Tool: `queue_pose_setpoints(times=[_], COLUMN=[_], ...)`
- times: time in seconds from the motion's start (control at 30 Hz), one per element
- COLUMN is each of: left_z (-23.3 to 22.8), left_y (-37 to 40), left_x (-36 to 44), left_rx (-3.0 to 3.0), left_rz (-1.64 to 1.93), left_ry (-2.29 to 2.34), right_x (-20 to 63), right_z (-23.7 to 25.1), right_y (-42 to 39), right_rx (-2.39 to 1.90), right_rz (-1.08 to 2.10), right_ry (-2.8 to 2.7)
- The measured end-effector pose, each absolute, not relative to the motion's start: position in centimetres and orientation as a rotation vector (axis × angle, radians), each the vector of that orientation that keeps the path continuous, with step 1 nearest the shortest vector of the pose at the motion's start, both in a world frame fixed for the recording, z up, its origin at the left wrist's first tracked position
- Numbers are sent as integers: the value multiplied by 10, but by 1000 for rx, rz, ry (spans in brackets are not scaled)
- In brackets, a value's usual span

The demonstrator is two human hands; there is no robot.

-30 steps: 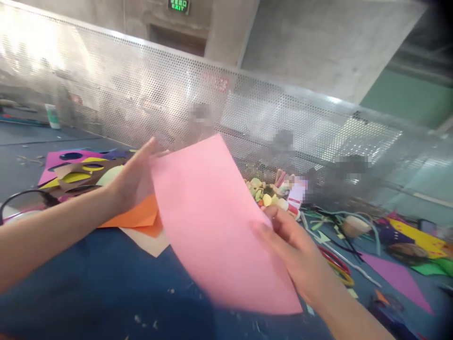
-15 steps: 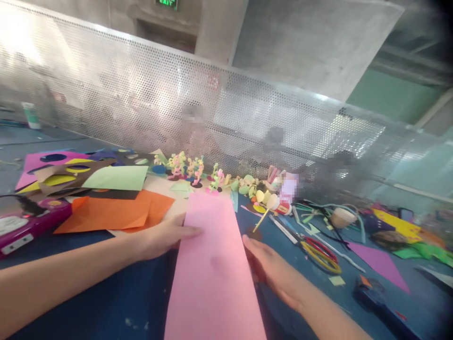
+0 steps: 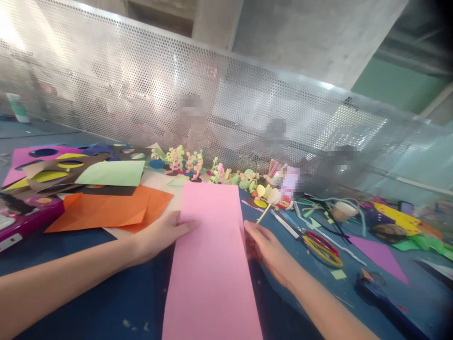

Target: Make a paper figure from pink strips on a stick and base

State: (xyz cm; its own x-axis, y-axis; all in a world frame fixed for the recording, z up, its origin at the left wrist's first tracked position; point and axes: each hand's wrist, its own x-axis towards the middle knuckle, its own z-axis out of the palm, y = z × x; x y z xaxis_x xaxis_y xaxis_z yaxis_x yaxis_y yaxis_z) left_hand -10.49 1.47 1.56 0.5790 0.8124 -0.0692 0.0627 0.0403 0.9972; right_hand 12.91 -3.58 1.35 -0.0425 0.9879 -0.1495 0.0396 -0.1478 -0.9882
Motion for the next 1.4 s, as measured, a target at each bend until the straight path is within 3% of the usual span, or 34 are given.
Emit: queue_pose_setpoints(times=[0.1,0.3,0.43,0.77,1.13,1.27,1.4], left_z=[13,10,9,9,10,12,18], left_y=[18,19,20,27,19,20,25], left_x=[-107,-105,-104,-106,-105,-104,-109], left_rx=[1415,1363,1421,1224,1229,1204,1149], left_rz=[800,797,780,952,841,893,966], left_ry=[851,790,784,829,850,861,830], right_x=[131,132,133,134,131,139,203], right_z=[13,7,3,9,8,26,55], right_y=[-41,-44,-43,-45,-46,-46,-40], right_rx=[-1316,-1491,-1599,-1605,-1741,-1837,-2130], right_rz=[1394,787,581,691,360,132,-282], right_ry=[-1341,-1654,-1698,-1685,-1783,-1882,-1754])
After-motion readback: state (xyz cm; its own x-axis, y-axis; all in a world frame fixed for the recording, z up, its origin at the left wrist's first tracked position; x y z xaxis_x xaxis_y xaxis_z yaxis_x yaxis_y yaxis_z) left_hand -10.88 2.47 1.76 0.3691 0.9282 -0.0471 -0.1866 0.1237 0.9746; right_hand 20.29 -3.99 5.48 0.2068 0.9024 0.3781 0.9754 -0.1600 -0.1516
